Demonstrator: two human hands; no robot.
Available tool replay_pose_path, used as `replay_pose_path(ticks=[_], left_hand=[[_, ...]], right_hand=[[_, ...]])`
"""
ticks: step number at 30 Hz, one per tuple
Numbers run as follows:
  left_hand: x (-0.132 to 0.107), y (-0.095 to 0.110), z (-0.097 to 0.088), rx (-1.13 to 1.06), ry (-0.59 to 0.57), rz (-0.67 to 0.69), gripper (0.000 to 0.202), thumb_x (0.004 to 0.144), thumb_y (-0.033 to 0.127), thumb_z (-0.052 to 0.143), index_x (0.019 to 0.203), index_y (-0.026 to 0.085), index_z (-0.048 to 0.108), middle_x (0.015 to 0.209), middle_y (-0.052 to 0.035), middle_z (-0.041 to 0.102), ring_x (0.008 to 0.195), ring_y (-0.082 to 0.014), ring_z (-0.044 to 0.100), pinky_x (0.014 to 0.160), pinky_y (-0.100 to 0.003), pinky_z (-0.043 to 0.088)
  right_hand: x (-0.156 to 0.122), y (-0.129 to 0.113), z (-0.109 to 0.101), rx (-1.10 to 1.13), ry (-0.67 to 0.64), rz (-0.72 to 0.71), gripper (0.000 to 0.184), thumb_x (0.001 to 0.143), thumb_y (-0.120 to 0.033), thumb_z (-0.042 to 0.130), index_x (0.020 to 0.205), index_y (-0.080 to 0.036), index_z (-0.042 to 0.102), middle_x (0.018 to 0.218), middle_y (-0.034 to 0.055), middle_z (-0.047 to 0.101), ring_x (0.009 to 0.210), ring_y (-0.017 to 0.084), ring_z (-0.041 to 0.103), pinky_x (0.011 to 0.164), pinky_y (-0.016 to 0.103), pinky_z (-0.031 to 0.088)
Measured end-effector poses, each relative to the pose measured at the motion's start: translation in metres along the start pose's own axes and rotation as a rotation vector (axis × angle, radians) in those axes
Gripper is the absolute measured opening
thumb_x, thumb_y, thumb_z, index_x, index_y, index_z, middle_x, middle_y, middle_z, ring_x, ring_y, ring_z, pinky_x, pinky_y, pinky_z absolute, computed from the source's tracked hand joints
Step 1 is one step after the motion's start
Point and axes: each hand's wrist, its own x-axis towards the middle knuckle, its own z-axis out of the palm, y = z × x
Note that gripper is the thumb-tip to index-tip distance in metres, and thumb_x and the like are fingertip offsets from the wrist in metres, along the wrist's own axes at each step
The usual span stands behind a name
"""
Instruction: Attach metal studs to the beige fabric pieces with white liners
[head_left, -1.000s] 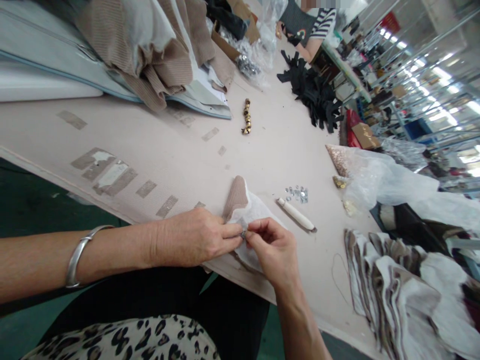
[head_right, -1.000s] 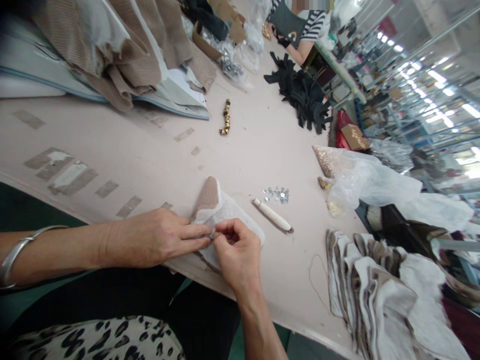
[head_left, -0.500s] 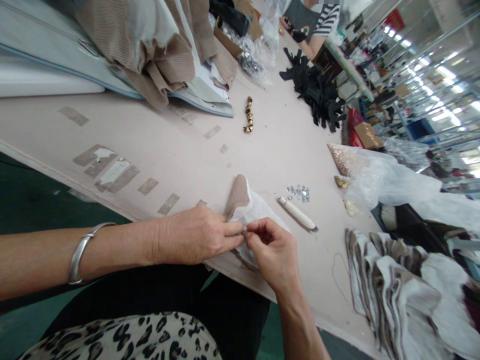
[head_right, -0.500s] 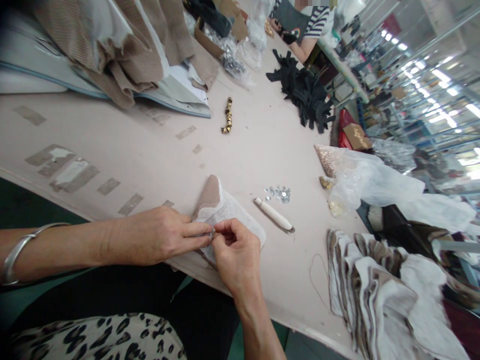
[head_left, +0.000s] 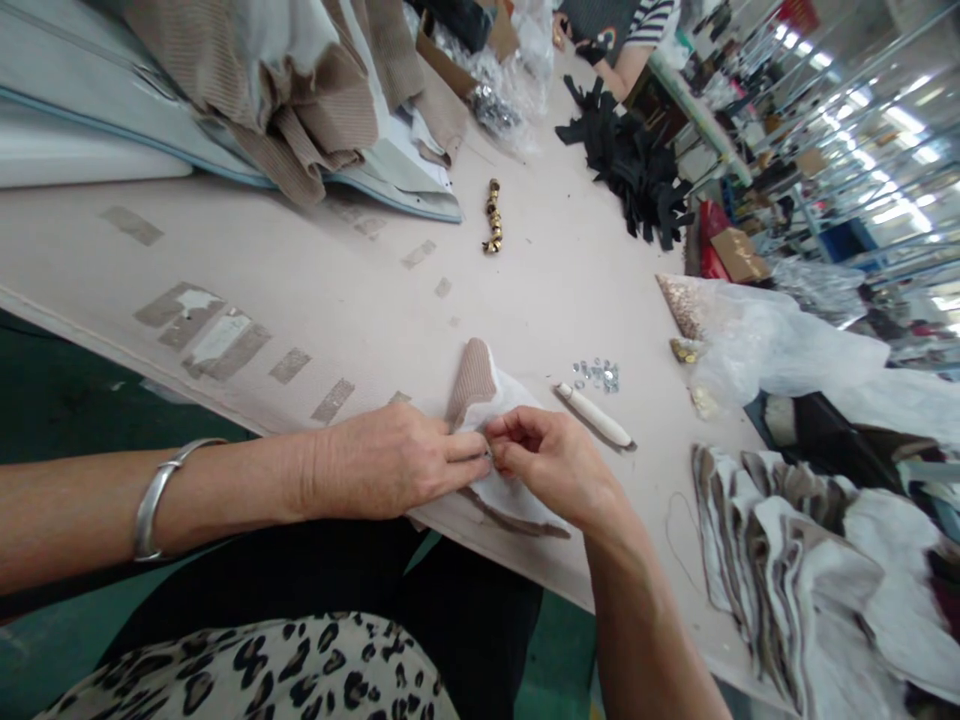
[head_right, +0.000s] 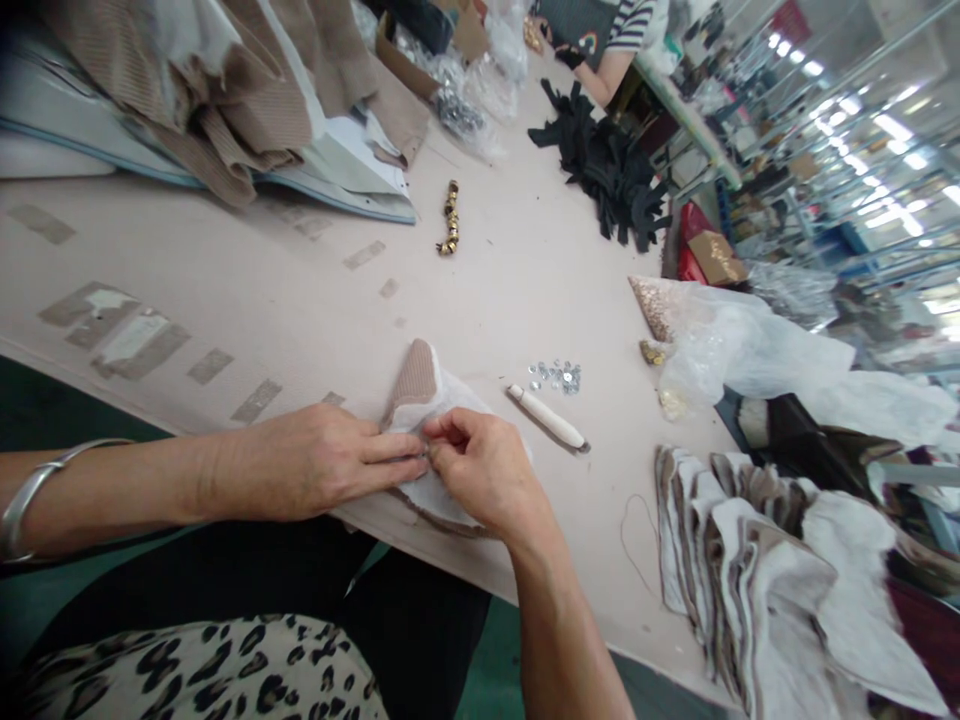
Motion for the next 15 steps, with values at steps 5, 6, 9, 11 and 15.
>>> replay_pose_path(ticks=[5,6,9,11,15], left_hand=[[0.0,0.0,-0.001,0.006,0.008,0.011,0.031,0.096,0.01,0.05,0.121,0.018,0.067,0.125,-0.0068,0.071,0.065,-0.0143,0.065,0.051,-0.032,0.046],[0.0,0.0,-0.001,0.009,0.009,0.012,0.031,0.096,0.01,0.05,0.121,0.018,0.067,0.125,-0.0068,0.071,0.066,-0.0144,0.066,0.051,-0.031,0.047],[0.001,-0.001,0.0,0.005,0.006,0.001,0.032,0.096,0.011,0.051,0.122,0.019,0.067,0.123,-0.0055,0.073,0.067,-0.0149,0.067,0.049,-0.031,0.047],[0.001,-0.002,0.0,-0.012,-0.001,-0.006,0.031,0.096,0.011,0.052,0.123,0.02,0.067,0.122,-0.0049,0.073,0.067,-0.0145,0.067,0.048,-0.03,0.046],[0.0,-0.003,0.003,-0.044,0.013,-0.018,0.032,0.094,0.01,0.055,0.123,0.02,0.066,0.124,-0.0045,0.073,0.069,-0.014,0.069,0.048,-0.029,0.047]], right_hand=[[-0.002,0.045,-0.02,-0.375,0.626,-0.207,0.03,0.088,-0.033,0.06,0.111,-0.018,0.074,0.112,0.0134,0.076,0.1,0.027,0.069,0.093,0.046,0.055],[0.001,0.057,-0.024,-0.46,0.693,-0.239,0.034,0.09,-0.032,0.058,0.117,-0.017,0.072,0.124,0.0169,0.073,0.115,0.031,0.064,0.104,0.051,0.049],[0.012,0.088,-0.031,-0.548,0.703,-0.287,0.039,0.093,-0.031,0.054,0.126,-0.016,0.067,0.134,0.0197,0.068,0.129,0.033,0.056,0.113,0.058,0.04],[0.017,0.098,-0.033,-0.521,0.709,-0.297,0.035,0.094,-0.031,0.053,0.122,-0.017,0.069,0.121,0.0182,0.072,0.119,0.032,0.06,0.107,0.057,0.045],[0.005,0.085,-0.037,-0.269,0.933,-0.284,0.028,0.091,-0.036,0.06,0.112,-0.019,0.07,0.105,0.013,0.07,0.104,0.029,0.063,0.098,0.051,0.049]])
